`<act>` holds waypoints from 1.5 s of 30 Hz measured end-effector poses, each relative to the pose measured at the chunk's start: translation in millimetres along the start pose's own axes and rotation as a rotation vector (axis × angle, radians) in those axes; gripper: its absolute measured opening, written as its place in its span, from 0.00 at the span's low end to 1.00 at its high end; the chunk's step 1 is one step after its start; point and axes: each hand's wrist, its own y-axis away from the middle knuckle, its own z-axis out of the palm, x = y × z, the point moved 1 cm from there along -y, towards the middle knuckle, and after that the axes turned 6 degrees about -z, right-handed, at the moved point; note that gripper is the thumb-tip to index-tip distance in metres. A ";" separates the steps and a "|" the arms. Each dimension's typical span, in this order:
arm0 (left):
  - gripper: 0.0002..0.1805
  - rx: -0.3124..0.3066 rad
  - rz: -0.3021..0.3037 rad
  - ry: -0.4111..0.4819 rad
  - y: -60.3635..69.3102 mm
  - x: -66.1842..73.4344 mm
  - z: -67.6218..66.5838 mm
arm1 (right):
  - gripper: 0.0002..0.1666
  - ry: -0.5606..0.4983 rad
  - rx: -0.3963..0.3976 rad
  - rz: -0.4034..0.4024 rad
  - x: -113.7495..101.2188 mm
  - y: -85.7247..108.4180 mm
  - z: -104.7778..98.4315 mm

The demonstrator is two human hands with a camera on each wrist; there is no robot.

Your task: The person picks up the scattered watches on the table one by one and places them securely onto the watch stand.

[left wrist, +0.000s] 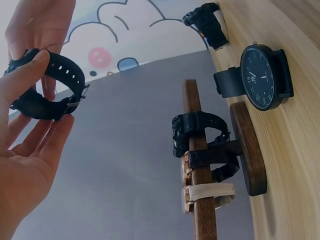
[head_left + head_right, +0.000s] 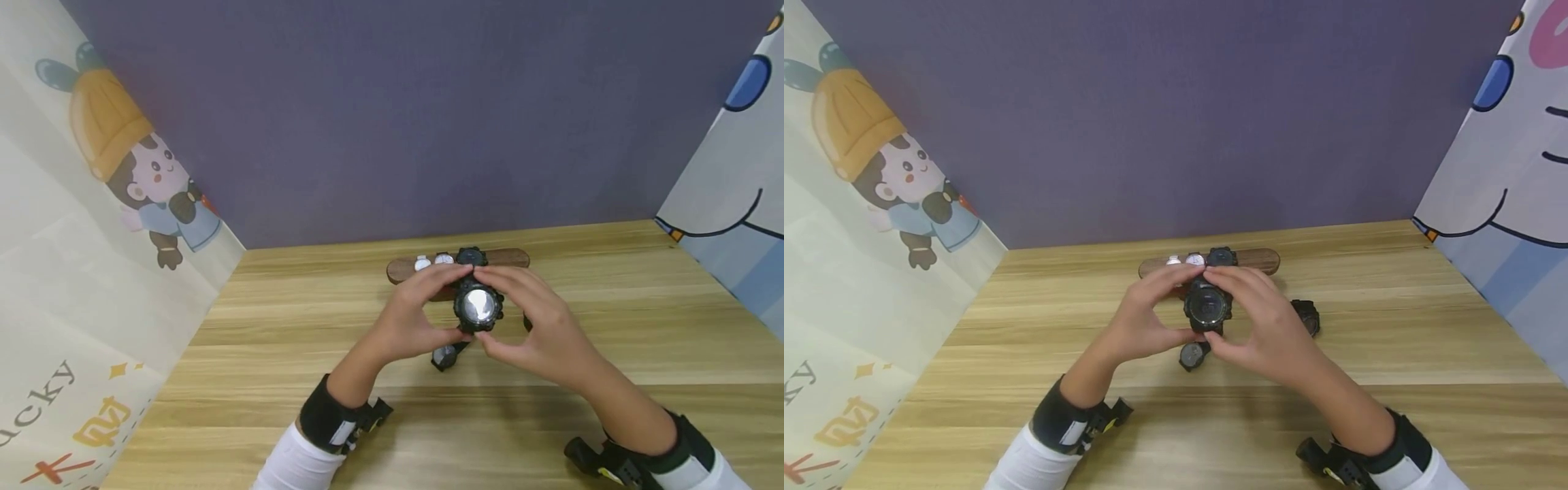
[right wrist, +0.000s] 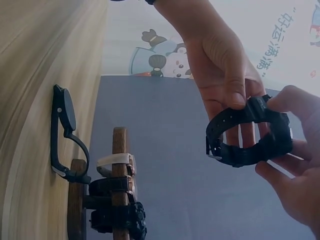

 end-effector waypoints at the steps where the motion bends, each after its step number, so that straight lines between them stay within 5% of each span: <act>1: 0.44 0.010 0.000 0.017 -0.1 0.3 0.5 | 0.38 -0.009 0.000 0.000 -0.2 0.2 -0.4; 10: 0.47 0.088 -0.036 0.140 -0.9 2.9 2.9 | 0.45 -0.135 -0.010 -0.070 3.8 -2.5 -6.3; 20: 0.46 0.074 0.013 0.177 -1.5 6.4 2.5 | 0.44 -0.160 -0.058 0.024 5.6 1.2 -10.5; 30: 0.50 0.066 0.028 0.165 -2.5 6.6 1.4 | 0.42 -0.169 -0.019 -0.023 10.1 0.3 -13.4; 39: 0.43 0.151 -0.055 0.169 0.1 -2.3 -13.8 | 0.45 -0.185 0.026 0.014 22.0 0.3 -26.1; 45: 0.38 0.191 -0.165 0.071 3.5 -10.7 -27.0 | 0.44 -0.165 0.037 0.088 35.1 3.1 -35.7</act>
